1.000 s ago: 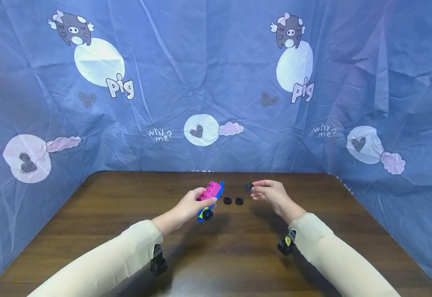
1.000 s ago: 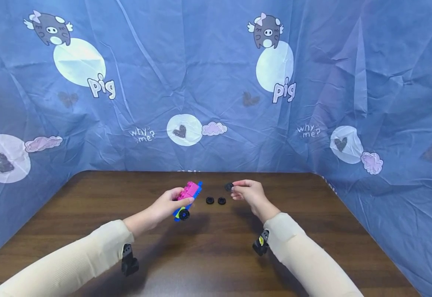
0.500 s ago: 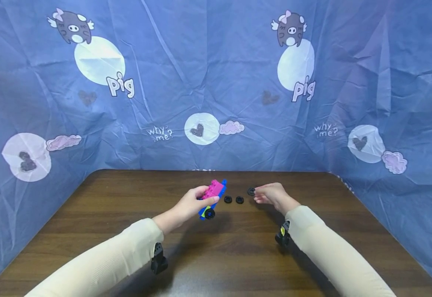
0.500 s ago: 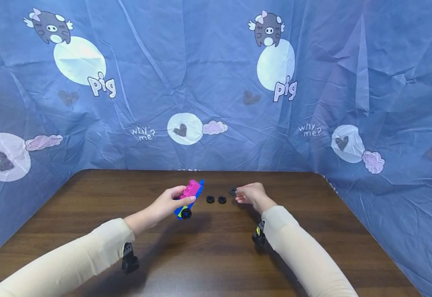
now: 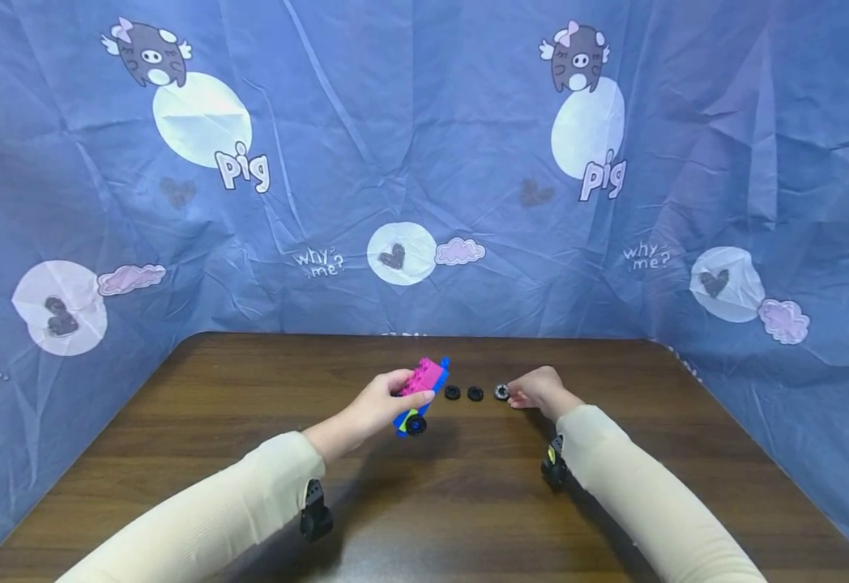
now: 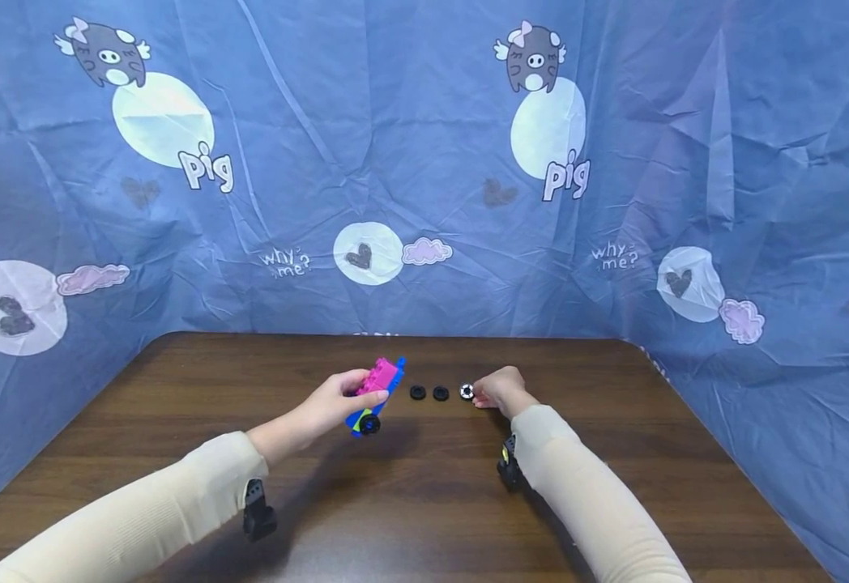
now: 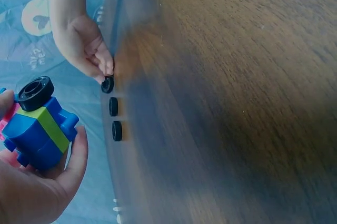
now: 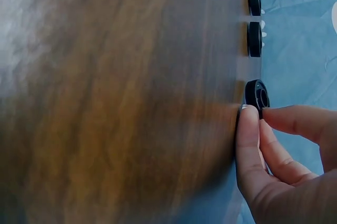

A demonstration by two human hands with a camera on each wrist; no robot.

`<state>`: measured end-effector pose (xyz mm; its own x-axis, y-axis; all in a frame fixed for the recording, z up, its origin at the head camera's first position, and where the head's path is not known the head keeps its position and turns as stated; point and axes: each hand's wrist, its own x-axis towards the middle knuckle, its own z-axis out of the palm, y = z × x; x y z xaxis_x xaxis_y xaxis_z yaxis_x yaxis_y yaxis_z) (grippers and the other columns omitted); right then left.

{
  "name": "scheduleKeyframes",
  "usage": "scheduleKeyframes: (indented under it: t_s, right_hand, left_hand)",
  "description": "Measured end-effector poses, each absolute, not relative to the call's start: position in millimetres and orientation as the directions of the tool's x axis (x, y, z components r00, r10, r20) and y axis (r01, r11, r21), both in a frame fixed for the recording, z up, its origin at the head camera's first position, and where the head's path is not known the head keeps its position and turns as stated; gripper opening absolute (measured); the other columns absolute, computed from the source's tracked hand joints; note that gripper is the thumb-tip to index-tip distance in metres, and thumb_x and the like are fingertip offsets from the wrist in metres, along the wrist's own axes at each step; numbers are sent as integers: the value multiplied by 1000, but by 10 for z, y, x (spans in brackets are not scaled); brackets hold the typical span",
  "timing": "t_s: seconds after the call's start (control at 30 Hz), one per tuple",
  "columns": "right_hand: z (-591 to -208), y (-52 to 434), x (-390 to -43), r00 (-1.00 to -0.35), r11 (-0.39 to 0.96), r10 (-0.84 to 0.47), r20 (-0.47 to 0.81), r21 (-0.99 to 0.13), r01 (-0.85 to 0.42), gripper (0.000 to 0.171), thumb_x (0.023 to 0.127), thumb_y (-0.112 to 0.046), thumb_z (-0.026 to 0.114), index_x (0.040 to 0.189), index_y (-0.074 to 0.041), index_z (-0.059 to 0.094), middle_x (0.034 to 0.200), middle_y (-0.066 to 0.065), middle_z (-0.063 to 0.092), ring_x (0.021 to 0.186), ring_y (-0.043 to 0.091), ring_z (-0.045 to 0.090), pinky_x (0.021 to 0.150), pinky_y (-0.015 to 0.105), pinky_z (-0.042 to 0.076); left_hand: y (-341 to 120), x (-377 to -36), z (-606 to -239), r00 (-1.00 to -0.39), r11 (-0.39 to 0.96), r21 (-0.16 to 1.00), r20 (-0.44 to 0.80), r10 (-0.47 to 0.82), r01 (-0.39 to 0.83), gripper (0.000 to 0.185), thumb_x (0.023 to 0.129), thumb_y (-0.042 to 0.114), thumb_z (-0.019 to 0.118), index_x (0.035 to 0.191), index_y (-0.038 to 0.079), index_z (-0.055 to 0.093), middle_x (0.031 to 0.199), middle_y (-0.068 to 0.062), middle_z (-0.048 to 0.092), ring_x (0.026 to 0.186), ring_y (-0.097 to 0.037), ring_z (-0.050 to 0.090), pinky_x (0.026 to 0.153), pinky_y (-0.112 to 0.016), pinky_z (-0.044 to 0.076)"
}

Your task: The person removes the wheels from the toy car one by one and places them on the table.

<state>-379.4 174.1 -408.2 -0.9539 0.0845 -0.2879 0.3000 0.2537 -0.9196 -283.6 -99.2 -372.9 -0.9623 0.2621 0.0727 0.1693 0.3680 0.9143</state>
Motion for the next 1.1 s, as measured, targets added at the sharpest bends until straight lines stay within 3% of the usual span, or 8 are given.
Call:
scheduleKeyframes:
  t_s: [0.2,0.5,0.87,1.1]
  right_hand:
    - [-4066,1703,-3809,-953,343,122,-277,-889,302,37,80,10,61,114,20,52,67,9,61,49,9,61,58,24,57]
    - [-4053,1679,-3802,-950,340,141,-280,-887,312,40,80,11,62,116,21,50,63,9,60,47,10,60,57,24,57]
    - [-3961,1753,-3695,-956,270,55,-289,-917,293,10,83,8,57,92,13,56,61,8,60,49,10,60,56,24,56]
    - [-3885,1743,-3659,-961,261,-4,-277,-928,266,16,85,5,58,98,14,59,63,6,62,51,10,62,57,23,56]
  left_hand:
    - [-964,-2840,-3734,-961,367,913,85,262,181,39,92,29,66,122,3,62,105,-9,67,91,-16,59,85,-39,52]
    - [-926,-2816,-3721,-952,355,913,97,289,201,39,93,28,66,122,2,61,104,-9,67,90,-15,59,82,-33,52]
    - [-944,-2823,-3735,-946,338,929,37,323,152,41,96,30,62,126,3,56,108,-14,66,87,-17,62,71,-39,56]
    - [-940,-2814,-3717,-941,339,930,21,337,142,40,100,29,54,127,0,52,110,-18,65,93,-18,63,77,-34,55]
